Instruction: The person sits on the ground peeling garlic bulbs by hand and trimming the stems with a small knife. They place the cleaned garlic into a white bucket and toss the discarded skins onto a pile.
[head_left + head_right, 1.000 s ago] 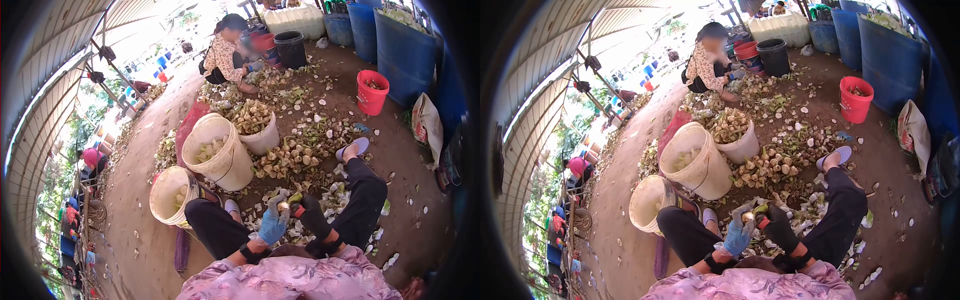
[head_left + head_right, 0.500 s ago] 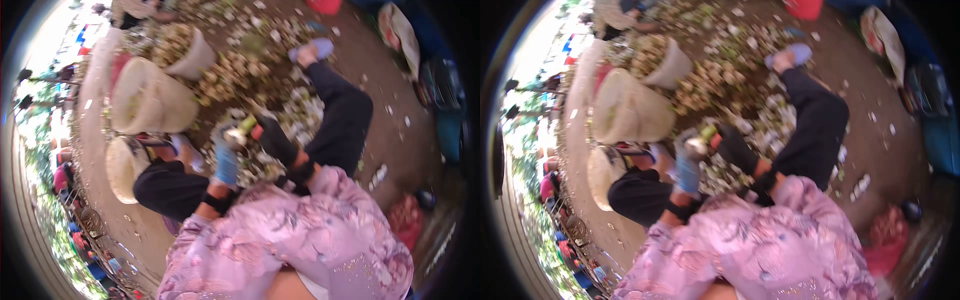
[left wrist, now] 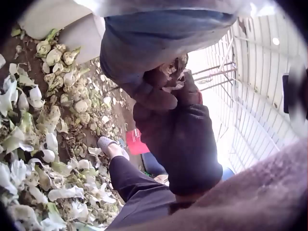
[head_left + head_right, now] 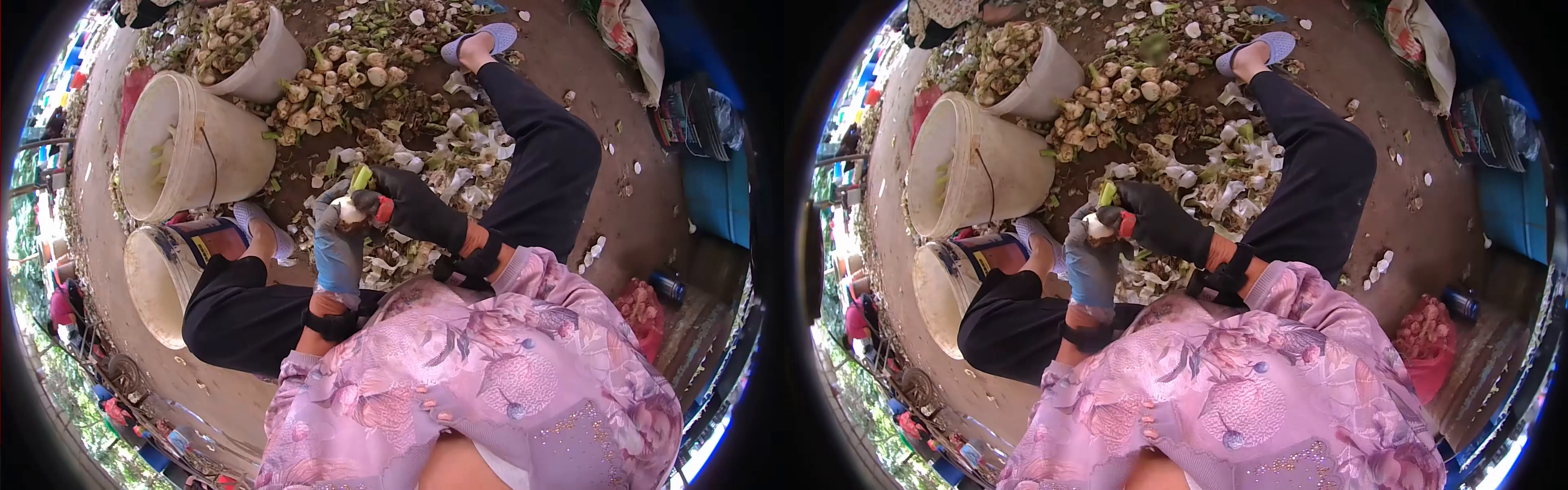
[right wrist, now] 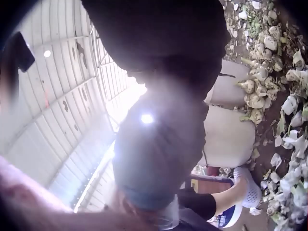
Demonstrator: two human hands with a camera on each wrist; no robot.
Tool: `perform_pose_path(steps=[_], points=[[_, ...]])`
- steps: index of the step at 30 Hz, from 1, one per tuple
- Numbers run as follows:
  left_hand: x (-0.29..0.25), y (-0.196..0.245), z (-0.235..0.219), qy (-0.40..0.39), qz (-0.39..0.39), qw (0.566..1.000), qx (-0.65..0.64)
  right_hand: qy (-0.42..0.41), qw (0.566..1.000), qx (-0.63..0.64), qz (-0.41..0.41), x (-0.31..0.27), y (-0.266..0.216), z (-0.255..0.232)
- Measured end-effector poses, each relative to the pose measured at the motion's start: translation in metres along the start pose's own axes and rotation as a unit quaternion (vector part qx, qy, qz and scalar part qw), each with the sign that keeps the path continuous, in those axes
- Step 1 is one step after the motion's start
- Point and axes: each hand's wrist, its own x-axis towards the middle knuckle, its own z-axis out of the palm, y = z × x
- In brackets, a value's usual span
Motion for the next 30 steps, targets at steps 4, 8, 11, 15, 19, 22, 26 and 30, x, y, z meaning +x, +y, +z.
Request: perform_pose_path(steps=[4,8,11,15,19,22,26,30], points=[[0.002,0.002,-0.014,0.028,-0.108,0.99,-0.087,-0.028,0.989,-0.139,-0.038,0.003,0.009,-0.003],[0.003,0.005,-0.021,0.017,-0.199,0.974,-0.108,-0.026,0.966,-0.234,-0.111,0.005,0.015,-0.002],[0.005,0.004,-0.016,0.044,-0.23,0.965,-0.117,-0.01,0.957,-0.274,-0.096,0.007,0.018,0.006],[0.003,0.009,-0.027,0.019,-0.273,0.953,-0.131,-0.08,0.976,-0.199,-0.038,0.01,0.004,0.001],[0.005,0.018,-0.031,-0.137,-0.334,0.919,-0.161,-0.073,0.996,0.046,0.038,0.005,0.022,0.0],[0.007,0.013,0.002,0.003,-0.228,0.97,-0.086,0.079,0.996,0.008,0.047,0.004,0.03,0.005],[0.005,0.0,-0.015,0.035,-0.128,0.991,0.009,0.075,0.984,-0.162,0.003,-0.002,0.018,0.01],[0.003,0.009,-0.016,-0.051,-0.144,0.988,-0.002,0.09,0.974,-0.199,-0.057,-0.009,0.025,0.001]])
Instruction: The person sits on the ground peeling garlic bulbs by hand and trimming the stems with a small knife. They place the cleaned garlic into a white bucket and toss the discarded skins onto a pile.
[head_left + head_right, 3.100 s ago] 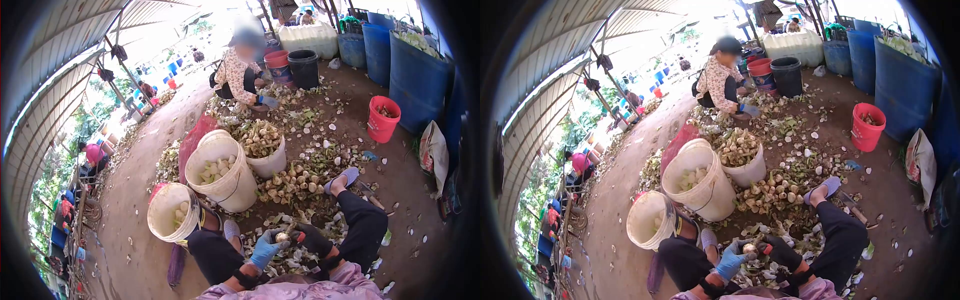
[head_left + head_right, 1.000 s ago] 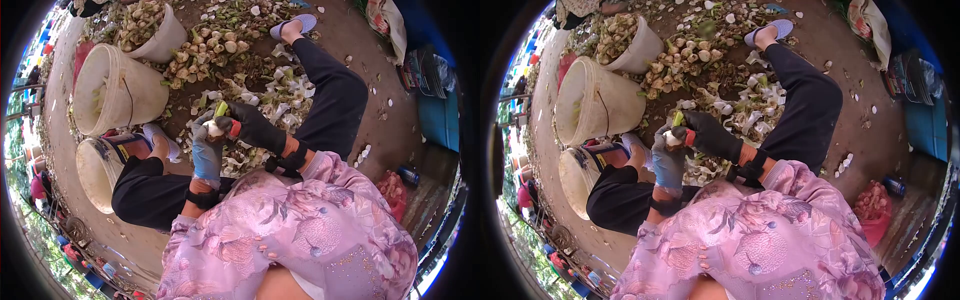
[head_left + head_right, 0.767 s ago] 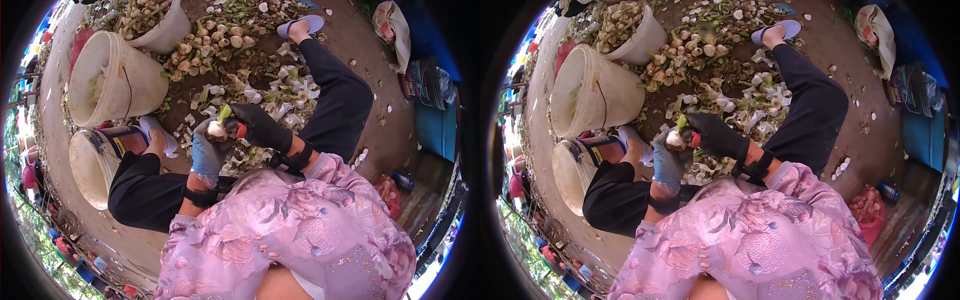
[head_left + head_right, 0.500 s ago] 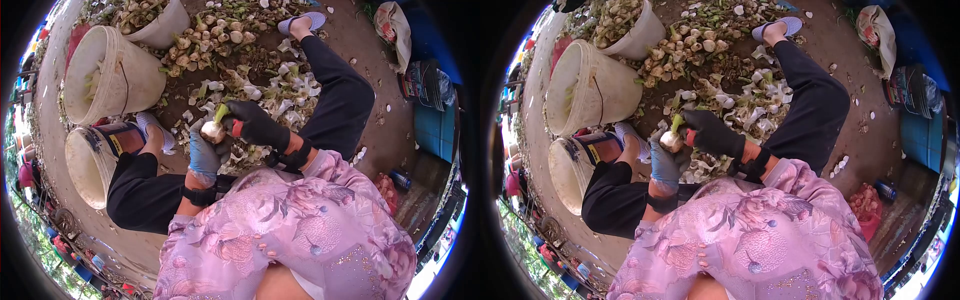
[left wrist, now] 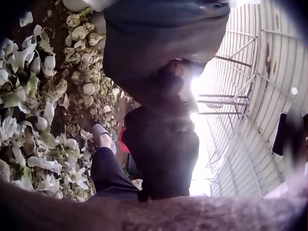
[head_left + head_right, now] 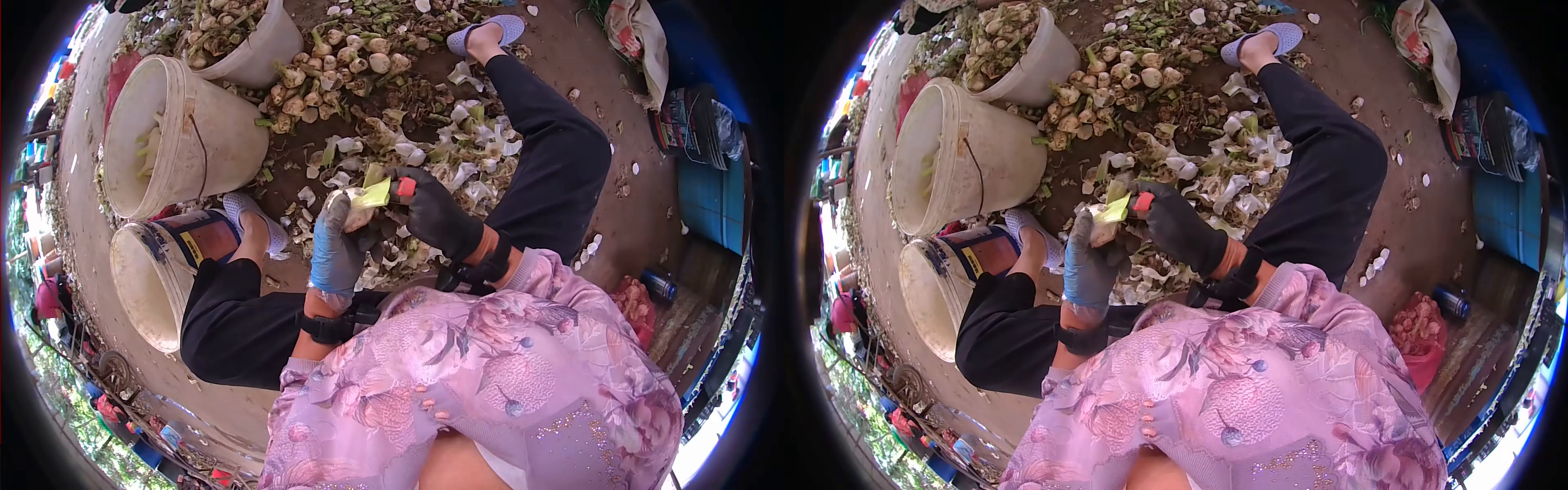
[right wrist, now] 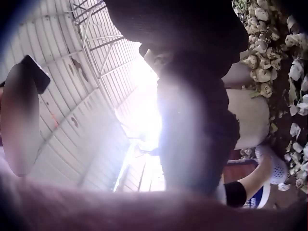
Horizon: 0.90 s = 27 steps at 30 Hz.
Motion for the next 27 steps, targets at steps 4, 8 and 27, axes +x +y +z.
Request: perform_pose_path(steps=[4,8,27], points=[[-0.006,0.014,0.02,-0.019,0.021,0.999,0.022,-0.003,0.986,-0.064,-0.152,0.005,-0.022,-0.012],[-0.007,0.012,-0.009,-0.093,-0.024,0.995,-0.017,0.056,0.989,0.128,-0.04,0.015,-0.013,-0.04],[-0.009,0.004,0.004,0.068,-0.003,0.997,0.03,-0.012,0.916,0.335,0.22,0.01,-0.037,-0.012]])
